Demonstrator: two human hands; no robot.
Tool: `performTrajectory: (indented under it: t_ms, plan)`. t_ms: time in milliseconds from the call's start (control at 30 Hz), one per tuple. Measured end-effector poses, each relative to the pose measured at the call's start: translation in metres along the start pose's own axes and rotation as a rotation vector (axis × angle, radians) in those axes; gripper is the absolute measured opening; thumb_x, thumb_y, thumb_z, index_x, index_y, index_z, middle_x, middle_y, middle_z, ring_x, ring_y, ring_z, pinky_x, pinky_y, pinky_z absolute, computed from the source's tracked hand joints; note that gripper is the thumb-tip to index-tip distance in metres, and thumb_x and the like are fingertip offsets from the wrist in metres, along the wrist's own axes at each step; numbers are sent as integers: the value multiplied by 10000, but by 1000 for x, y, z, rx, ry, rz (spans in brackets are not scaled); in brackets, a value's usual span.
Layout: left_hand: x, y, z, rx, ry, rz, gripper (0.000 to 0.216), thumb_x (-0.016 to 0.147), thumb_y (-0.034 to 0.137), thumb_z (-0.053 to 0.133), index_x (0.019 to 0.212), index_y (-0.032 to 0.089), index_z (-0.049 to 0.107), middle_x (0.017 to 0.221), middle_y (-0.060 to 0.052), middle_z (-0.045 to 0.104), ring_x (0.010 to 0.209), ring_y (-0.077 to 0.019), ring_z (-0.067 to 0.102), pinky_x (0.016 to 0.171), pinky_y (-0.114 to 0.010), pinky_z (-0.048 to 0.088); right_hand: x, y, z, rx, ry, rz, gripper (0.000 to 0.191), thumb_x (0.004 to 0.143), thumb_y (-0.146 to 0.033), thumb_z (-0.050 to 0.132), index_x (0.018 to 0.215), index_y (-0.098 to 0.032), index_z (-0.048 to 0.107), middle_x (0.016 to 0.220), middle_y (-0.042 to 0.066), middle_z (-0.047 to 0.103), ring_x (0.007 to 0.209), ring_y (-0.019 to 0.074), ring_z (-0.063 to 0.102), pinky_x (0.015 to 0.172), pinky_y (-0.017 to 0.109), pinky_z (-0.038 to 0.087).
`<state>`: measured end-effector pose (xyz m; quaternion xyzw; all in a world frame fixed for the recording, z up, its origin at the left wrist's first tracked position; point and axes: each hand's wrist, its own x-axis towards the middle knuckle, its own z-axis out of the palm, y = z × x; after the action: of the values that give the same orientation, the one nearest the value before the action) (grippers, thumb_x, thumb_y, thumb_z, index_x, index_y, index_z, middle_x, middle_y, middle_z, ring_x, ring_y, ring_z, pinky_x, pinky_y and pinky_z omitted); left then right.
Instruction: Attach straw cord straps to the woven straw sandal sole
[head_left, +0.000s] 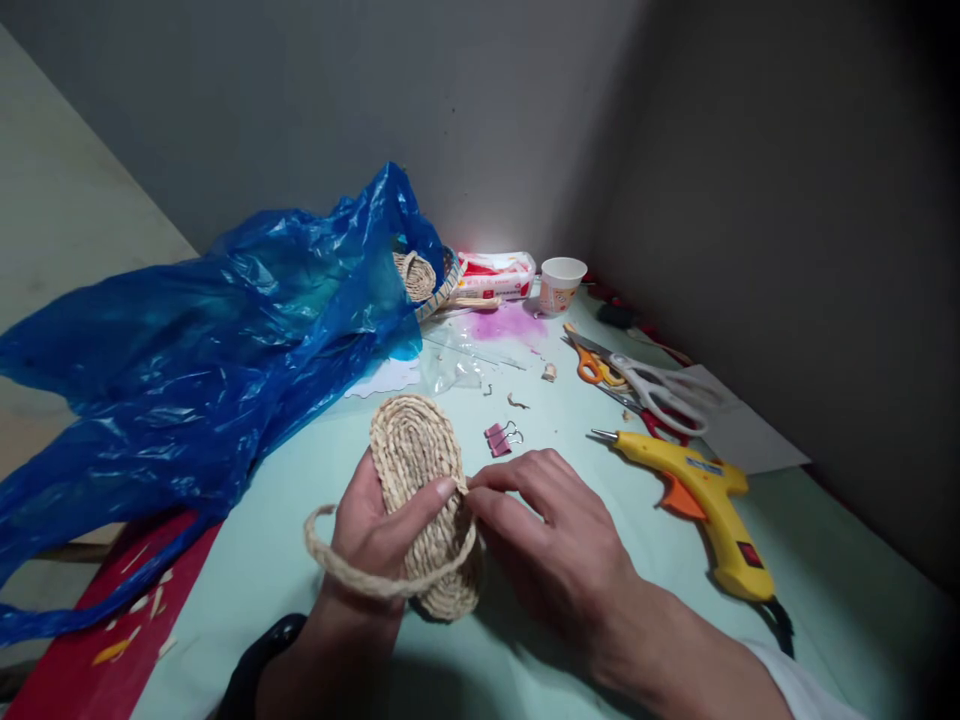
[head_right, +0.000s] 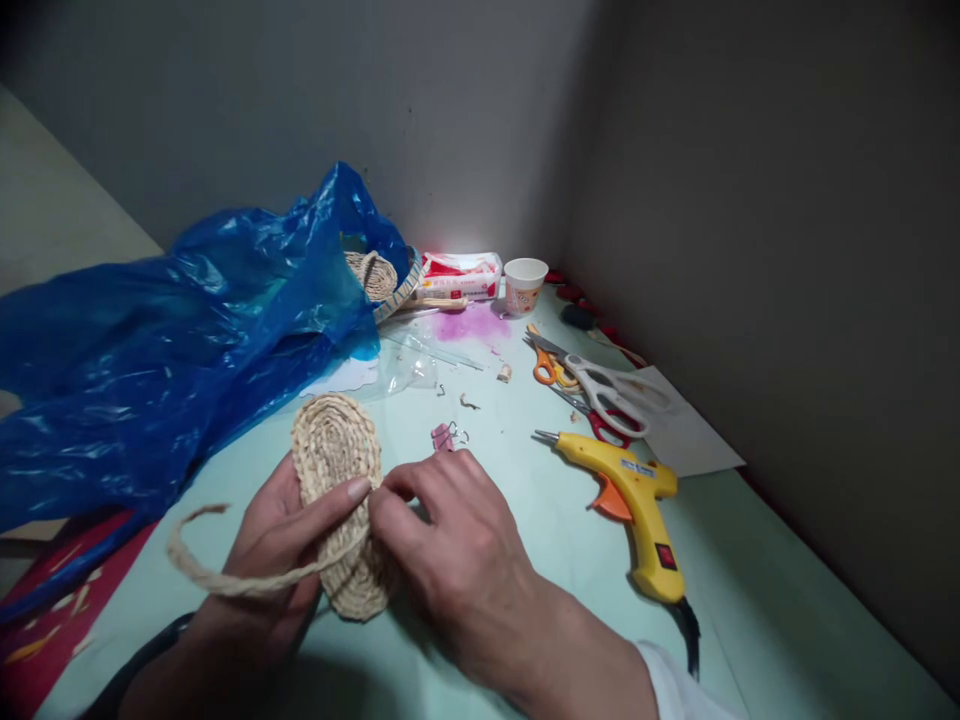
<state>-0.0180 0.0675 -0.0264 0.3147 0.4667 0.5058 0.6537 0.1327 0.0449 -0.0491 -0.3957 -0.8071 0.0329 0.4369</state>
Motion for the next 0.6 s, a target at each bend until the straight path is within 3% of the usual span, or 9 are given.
performTrajectory:
  t_ms: [367, 467, 600]
  plan:
    - [-3, 5, 6, -82, -34, -34, 809, 707, 140, 789, 1410, 243, 403, 1056, -60, 735, 1063, -285, 670, 933, -381, 525, 10, -11, -6, -228, 4, -203, 191, 880, -85, 515, 882, -108, 705, 790, 90, 710, 696, 196, 561, 665, 364, 443]
    - [-2, 4, 3, -51, -36, -49, 796, 703, 159, 797, 1398, 246, 419, 1038, -54, 735, 980, -257, 696, 828, -312, 562, 12, -13, -4, -227, -23, -217, 219, 858, -60, 504, 810, -106, 713, 730, 89, 690, 677, 203, 561, 638, 356, 430]
    - [2, 0, -5, -4, -71, -99, 784, 651, 87, 802, 1334, 293, 477, 1015, -15, 731, 700, -165, 696, 576, -201, 551, 14, -13, -3, -213, -37, -251, 297, 884, -103, 453, 718, -128, 698, 684, 71, 652, 597, 188, 506, 587, 340, 394]
